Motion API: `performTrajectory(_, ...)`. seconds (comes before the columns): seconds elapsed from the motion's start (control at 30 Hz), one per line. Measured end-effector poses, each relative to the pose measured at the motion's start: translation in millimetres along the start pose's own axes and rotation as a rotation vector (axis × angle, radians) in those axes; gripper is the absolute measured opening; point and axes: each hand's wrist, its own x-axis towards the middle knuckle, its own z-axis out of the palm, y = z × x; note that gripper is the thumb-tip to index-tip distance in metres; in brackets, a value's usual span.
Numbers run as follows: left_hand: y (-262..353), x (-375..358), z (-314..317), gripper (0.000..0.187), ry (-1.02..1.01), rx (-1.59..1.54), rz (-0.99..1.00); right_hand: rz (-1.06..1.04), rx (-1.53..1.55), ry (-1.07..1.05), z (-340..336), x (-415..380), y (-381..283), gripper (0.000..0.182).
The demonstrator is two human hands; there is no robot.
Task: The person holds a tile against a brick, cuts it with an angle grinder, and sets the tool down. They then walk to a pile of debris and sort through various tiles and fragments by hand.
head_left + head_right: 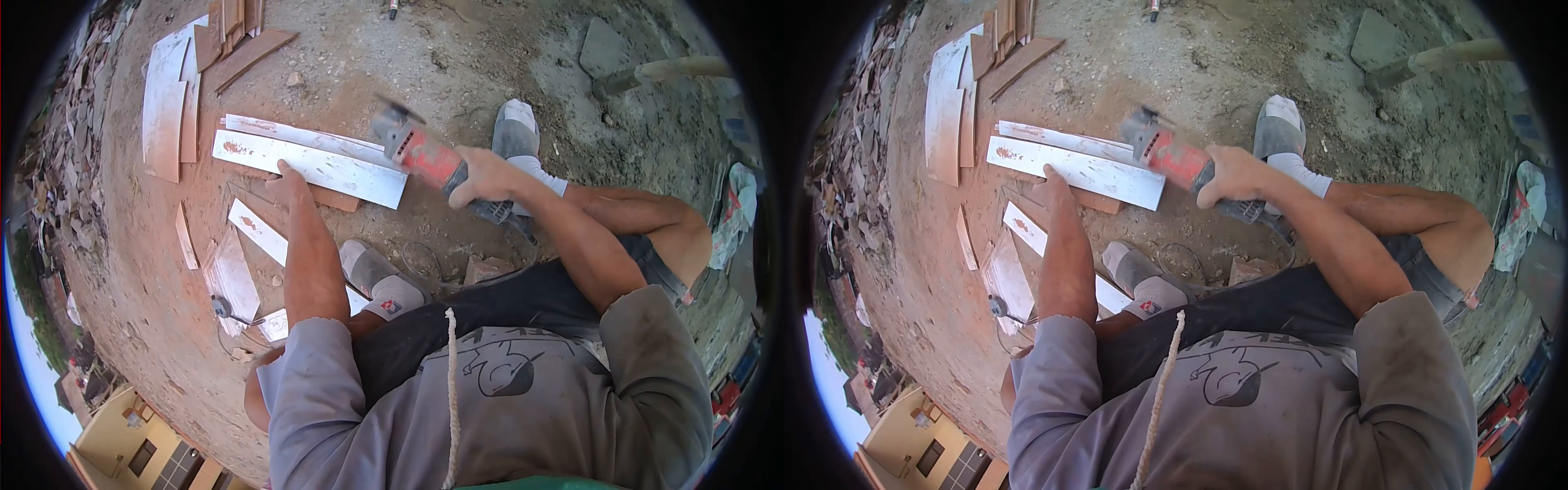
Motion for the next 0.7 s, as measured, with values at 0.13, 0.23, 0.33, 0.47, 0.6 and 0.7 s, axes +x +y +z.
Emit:
performTrajectory(0.13, 8.8, -29.4, -5.8, 0.075, 0.021, 0.039, -0.069, 0.065, 0.236, 0.026, -59.4, -10.4, -29.7, 0.06)
performTrajectory(0.23, -21.1, -33.6, 8.0, 0.078, 0.055, 0.041, 0.167, 0.083, 0.255, 0.071, -70.2, -28.6, -54.4, 0.061)
performTrajectory(0.33, -21.8, -49.4, 7.0, 0.091, 0.072, 0.332, 0.249, 0.023, 0.08, 0.132, -41.4, -22.6, -25.4, 0.061)
performTrajectory(0.47, -33.5, -40.0, -7.7, 0.095, -0.081, 0.307, 0.28, 0.033, -0.115, 0.104, 11.6, -11.7, -19.2, 0.068)
performTrajectory(0.6, -37.4, -47.1, -15.6, 0.095, -0.178, 0.362, 0.381, 0.076, -0.063, -0.044, 43.0, -3.4, -26.4, 0.072)
performTrajectory(0.7, -52.7, -43.8, -11.5, 0.095, -0.174, 0.321, 0.483, 0.08, -0.019, -0.107, 59.3, 2.5, -26.3, 0.074)
